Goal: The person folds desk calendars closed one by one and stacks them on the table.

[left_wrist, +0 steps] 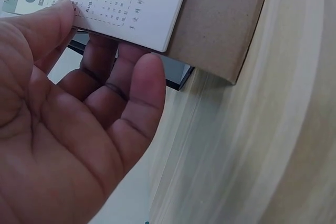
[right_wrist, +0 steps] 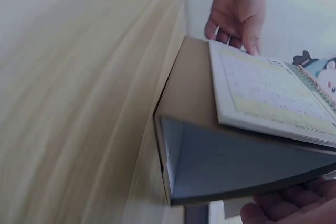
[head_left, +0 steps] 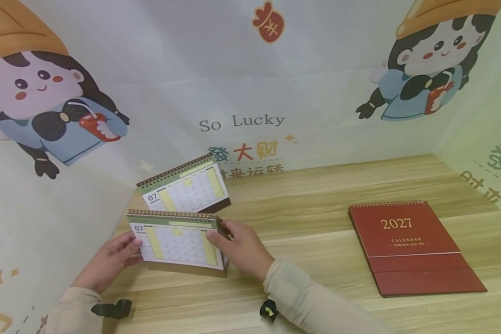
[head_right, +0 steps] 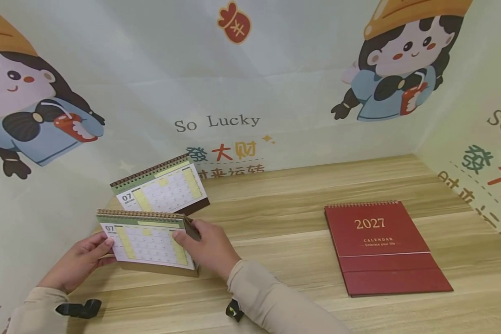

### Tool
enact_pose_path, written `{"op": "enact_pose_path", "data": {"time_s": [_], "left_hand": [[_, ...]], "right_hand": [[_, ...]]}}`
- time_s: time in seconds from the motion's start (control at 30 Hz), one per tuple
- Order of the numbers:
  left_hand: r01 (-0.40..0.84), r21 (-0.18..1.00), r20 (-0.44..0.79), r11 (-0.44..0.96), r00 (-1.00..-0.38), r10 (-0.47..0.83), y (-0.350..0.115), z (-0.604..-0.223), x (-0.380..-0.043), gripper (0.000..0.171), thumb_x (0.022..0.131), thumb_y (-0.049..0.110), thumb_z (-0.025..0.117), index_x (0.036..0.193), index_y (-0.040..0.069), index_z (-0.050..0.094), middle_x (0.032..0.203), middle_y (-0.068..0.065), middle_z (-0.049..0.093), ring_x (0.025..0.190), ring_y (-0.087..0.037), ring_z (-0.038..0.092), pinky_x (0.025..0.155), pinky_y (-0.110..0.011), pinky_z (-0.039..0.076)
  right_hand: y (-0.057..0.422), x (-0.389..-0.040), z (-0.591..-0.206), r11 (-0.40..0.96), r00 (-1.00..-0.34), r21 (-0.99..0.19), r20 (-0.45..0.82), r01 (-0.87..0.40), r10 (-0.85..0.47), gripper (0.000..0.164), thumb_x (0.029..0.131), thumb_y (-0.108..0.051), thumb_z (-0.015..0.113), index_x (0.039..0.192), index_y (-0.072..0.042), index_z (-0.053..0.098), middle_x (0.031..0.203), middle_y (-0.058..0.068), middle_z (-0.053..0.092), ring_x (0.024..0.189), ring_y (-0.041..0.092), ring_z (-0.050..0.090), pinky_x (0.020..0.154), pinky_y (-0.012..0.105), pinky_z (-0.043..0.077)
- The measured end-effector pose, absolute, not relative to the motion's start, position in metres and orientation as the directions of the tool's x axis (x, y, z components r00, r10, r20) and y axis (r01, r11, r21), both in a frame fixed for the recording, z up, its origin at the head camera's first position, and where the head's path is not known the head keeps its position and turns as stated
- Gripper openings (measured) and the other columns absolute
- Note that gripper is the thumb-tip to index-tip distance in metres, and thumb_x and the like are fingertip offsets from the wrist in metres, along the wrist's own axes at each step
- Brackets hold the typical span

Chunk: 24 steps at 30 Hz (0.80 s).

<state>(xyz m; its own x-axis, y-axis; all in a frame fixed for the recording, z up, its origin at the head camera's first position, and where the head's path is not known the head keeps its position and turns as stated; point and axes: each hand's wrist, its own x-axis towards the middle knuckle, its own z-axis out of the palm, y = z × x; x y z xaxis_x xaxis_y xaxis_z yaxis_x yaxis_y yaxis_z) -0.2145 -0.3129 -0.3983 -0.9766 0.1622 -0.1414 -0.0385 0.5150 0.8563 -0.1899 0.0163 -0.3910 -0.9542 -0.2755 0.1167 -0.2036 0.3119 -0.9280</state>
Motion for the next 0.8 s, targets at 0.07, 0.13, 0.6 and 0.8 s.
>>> {"op": "enact_pose_path", "data": {"time_s": [0.07, 0.13, 0.6, 0.8], "left_hand": [[-0.039, 0.858, -0.142, 0.512, -0.976, 0.163, -0.313, -0.398, -0.215, 0.055, 0.108, 0.034, 0.043, 0.147, -0.004, 0.038, 0.13, -0.023, 0.058, 0.103, -0.012, 0.062, 0.086, -0.033, 0.054], [-0.037, 0.86, -0.14, 0.509, -0.976, 0.166, -0.313, -0.398, -0.215, 0.055, 0.108, 0.033, 0.043, 0.147, -0.004, 0.038, 0.131, -0.023, 0.057, 0.103, -0.012, 0.062, 0.086, -0.033, 0.054], [-0.005, 0.863, -0.113, 0.506, -0.977, 0.182, -0.316, -0.401, -0.212, 0.053, 0.108, 0.03, 0.044, 0.147, -0.006, 0.038, 0.134, -0.026, 0.054, 0.102, -0.011, 0.063, 0.085, -0.029, 0.054], [0.016, 0.866, -0.1, 0.5, -0.974, 0.204, -0.316, -0.4, -0.213, 0.055, 0.107, 0.032, 0.045, 0.146, -0.007, 0.038, 0.133, -0.026, 0.055, 0.102, -0.011, 0.063, 0.085, -0.03, 0.055]], "right_hand": [[0.014, -0.191, -0.39, 0.258, -0.95, -0.951, 0.088, -0.169, -0.299, 0.053, 0.097, -0.053, 0.056, 0.131, -0.013, 0.062, 0.123, 0.002, 0.066, 0.105, 0.014, 0.06, 0.094, 0.038, 0.049], [0.011, -0.193, -0.388, 0.209, -0.947, -0.969, 0.058, -0.13, -0.317, 0.056, 0.097, -0.054, 0.056, 0.137, -0.015, 0.058, 0.128, 0.001, 0.064, 0.112, 0.013, 0.059, 0.1, 0.039, 0.046], [-0.005, -0.206, -0.364, 0.012, -0.917, -0.99, -0.132, 0.138, -0.377, 0.058, 0.094, -0.062, 0.054, 0.124, -0.014, 0.067, 0.109, -0.001, 0.072, 0.099, 0.014, 0.067, 0.098, 0.039, 0.047], [-0.012, -0.204, -0.36, -0.047, -0.931, -0.981, -0.162, 0.187, -0.327, 0.044, 0.096, -0.052, 0.058, 0.114, -0.013, 0.069, 0.101, 0.0, 0.072, 0.093, 0.015, 0.068, 0.09, 0.035, 0.051]]}}
